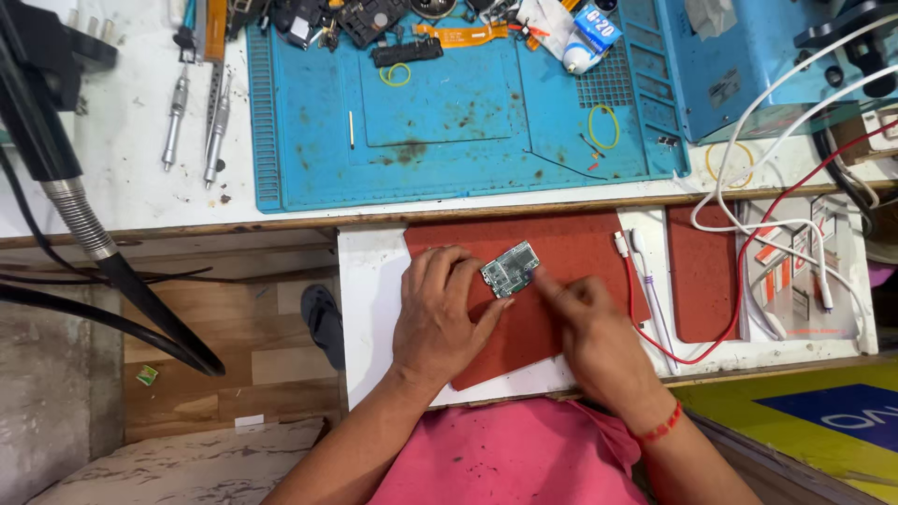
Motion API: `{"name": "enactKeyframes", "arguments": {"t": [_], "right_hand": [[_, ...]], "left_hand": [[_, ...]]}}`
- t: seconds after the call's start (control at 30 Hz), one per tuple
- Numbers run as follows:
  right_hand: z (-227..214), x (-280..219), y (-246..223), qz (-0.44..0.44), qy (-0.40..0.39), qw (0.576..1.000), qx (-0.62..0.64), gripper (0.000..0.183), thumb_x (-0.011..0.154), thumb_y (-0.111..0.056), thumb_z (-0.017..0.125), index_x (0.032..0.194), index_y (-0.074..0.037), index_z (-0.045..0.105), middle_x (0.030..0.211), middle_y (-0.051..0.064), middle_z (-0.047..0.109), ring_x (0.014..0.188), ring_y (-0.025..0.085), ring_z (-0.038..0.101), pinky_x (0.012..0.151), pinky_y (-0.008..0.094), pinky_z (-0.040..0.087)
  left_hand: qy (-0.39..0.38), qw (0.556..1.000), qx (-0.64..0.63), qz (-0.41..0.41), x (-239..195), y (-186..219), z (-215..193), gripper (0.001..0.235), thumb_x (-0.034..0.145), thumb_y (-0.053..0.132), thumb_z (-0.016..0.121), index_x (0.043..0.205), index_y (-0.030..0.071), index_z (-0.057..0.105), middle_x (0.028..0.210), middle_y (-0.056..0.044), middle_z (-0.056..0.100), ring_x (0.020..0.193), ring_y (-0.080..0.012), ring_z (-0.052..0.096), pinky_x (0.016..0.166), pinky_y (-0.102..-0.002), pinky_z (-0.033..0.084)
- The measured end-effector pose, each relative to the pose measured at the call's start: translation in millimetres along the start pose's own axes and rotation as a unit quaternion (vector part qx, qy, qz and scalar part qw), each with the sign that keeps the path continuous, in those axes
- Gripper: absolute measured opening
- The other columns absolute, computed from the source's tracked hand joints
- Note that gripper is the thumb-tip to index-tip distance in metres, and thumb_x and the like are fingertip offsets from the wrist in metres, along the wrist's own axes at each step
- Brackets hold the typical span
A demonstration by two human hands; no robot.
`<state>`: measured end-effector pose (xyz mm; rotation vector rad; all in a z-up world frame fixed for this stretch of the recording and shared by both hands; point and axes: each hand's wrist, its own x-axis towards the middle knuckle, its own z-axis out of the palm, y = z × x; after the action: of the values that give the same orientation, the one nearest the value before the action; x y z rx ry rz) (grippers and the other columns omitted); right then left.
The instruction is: The person cleans a small circuit board with a toothbrush, then uses a hot air gun to heat the board's components. The person holds the board steady while directing hot air across its surface.
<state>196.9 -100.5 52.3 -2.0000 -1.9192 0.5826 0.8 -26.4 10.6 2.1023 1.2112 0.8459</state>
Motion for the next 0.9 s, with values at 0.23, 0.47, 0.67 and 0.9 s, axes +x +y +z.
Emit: {"name": "enactKeyframes", "arguments": {"t": [0.23, 0.47, 0.67, 0.9], "right_hand": [[3, 6, -12, 0.066, -0.020, 0.997, -0.029, 0.061, 0.085, 0.003, 0.054, 0.142, -0.017, 0.060, 0.103, 0.018, 0.062, 0.081, 0.039, 0.067, 0.071, 0.048, 0.054], [10, -9, -11, 0.054, -0.033, 0.998, 0.002, 0.062, 0.083, 0.004, 0.051, 0.142, -0.014, 0.058, 0.109, 0.020, 0.062, 0.087, 0.040, 0.067, 0.073, 0.047, 0.055], [10, 1, -7, 0.106, 0.002, 0.994, -0.022, 0.060, 0.087, 0.000, 0.053, 0.144, -0.018, 0.058, 0.107, 0.017, 0.063, 0.084, 0.039, 0.067, 0.073, 0.048, 0.054], [-1, 7, 7, 0.111, -0.026, 0.993, -0.013, 0.059, 0.090, -0.001, 0.049, 0.145, -0.022, 0.056, 0.109, 0.015, 0.063, 0.085, 0.039, 0.068, 0.071, 0.049, 0.054]], "left_hand": [[0.002, 1.000, -0.002, 0.016, 2, -2, -2, 0.045, 0.075, 0.028, 0.087, 0.108, 0.002, 0.070, 0.121, -0.011, 0.058, 0.119, -0.0321, 0.053, 0.100, -0.047, 0.042], [-0.010, 1.000, 0.006, 0.018, -4, -1, -2, 0.045, 0.078, 0.030, 0.085, 0.111, 0.002, 0.072, 0.121, -0.010, 0.059, 0.119, -0.0327, 0.052, 0.100, -0.048, 0.042], [0.005, 0.999, 0.013, 0.029, 4, -1, -2, 0.043, 0.076, 0.029, 0.085, 0.108, 0.004, 0.072, 0.121, -0.010, 0.059, 0.118, -0.0326, 0.053, 0.100, -0.048, 0.041], [0.015, 0.999, 0.035, 0.012, 3, 6, 1, 0.042, 0.072, 0.029, 0.087, 0.104, 0.005, 0.072, 0.117, -0.009, 0.062, 0.114, -0.0311, 0.055, 0.096, -0.046, 0.042]]}}
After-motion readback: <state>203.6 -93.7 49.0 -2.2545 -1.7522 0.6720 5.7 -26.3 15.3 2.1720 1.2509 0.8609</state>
